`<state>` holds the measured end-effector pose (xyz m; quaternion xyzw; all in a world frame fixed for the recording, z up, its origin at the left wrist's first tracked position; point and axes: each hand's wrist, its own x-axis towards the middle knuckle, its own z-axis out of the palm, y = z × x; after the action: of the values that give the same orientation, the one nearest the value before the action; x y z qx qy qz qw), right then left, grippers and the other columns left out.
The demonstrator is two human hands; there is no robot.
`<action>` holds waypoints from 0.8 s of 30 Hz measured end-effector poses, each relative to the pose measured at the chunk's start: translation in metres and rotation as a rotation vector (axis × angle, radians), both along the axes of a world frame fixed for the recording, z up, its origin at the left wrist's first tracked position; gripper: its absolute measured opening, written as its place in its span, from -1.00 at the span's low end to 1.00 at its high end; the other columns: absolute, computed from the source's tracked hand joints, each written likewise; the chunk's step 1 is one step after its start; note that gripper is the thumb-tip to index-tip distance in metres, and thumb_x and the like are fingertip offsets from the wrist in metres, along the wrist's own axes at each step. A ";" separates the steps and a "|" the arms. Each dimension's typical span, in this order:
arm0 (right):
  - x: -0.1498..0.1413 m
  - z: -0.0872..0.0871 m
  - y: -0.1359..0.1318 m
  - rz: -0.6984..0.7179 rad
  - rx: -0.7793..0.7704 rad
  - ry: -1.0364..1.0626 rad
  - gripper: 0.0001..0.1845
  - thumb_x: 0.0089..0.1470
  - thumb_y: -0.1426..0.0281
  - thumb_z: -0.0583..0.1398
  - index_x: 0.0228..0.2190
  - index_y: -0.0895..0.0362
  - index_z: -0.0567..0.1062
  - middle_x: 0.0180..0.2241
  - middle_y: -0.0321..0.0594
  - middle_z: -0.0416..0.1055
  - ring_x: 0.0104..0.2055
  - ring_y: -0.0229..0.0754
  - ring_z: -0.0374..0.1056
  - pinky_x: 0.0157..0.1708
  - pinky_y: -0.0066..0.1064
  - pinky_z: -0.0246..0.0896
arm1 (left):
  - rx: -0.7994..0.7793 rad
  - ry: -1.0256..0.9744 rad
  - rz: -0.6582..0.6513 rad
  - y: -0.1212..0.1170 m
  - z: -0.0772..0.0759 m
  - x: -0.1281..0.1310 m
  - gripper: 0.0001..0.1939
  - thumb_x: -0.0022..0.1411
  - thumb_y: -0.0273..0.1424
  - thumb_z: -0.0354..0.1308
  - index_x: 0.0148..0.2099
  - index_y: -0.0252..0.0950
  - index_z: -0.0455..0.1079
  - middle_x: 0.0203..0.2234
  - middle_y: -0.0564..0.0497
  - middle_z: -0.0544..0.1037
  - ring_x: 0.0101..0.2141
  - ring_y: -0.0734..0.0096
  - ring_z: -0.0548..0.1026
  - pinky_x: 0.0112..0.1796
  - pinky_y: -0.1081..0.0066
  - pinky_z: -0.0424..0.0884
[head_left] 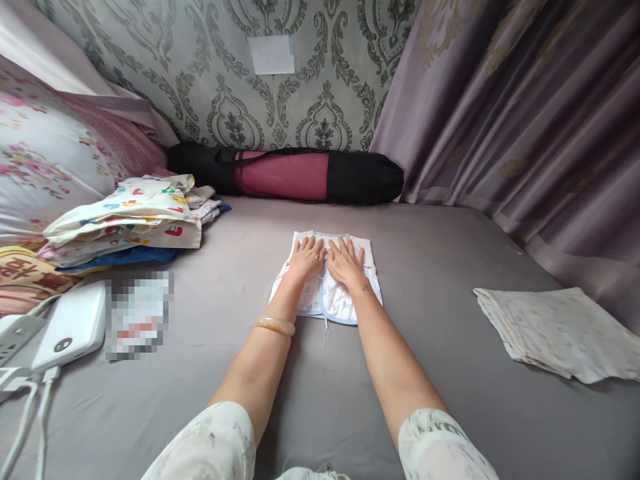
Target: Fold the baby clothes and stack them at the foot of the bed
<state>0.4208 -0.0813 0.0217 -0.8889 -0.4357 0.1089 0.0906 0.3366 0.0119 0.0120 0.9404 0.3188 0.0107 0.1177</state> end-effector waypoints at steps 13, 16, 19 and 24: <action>0.005 0.001 -0.001 -0.060 0.064 -0.002 -0.38 0.33 0.19 -0.28 0.34 0.04 0.02 0.41 -0.14 -0.22 0.43 0.01 -0.38 0.30 0.12 -0.52 | 0.030 -0.087 0.009 0.000 0.007 -0.002 -0.48 0.44 -0.24 -0.28 0.32 -0.32 0.13 0.33 -0.18 0.14 0.33 0.15 0.05 0.28 0.08 -0.08; 0.009 -0.001 -0.002 -0.187 0.102 -0.070 -0.34 0.33 0.16 -0.28 0.35 0.15 -0.04 0.41 -0.02 -0.27 0.43 0.04 -0.42 0.30 0.13 -0.54 | 0.072 -0.112 0.115 0.001 0.008 -0.003 -0.45 0.44 -0.24 -0.29 0.35 -0.38 0.07 0.34 -0.21 0.09 0.35 0.13 -0.02 0.29 0.06 -0.15; 0.013 -0.006 -0.003 -0.259 0.059 -0.051 -0.31 0.33 0.15 -0.26 0.35 0.23 -0.02 0.40 0.04 -0.26 0.42 0.04 -0.41 0.31 0.09 -0.53 | 0.048 -0.060 0.152 0.003 0.003 -0.005 -0.39 0.43 -0.19 -0.29 0.36 -0.48 0.04 0.35 -0.28 0.05 0.35 0.08 -0.06 0.29 0.05 -0.13; 0.015 -0.012 -0.002 -0.262 0.016 -0.046 -0.30 0.32 0.15 -0.25 0.34 0.25 -0.01 0.40 0.03 -0.25 0.42 0.04 -0.41 0.31 0.07 -0.50 | 0.033 -0.021 0.144 0.006 -0.002 -0.006 -0.34 0.43 -0.15 -0.32 0.37 -0.52 0.00 0.36 -0.30 -0.01 0.36 0.06 -0.11 0.29 0.04 -0.16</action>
<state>0.4353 -0.0831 0.0099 -0.9396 -0.3189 0.0724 0.1013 0.3302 0.0175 0.0096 0.9167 0.3841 0.0343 0.1043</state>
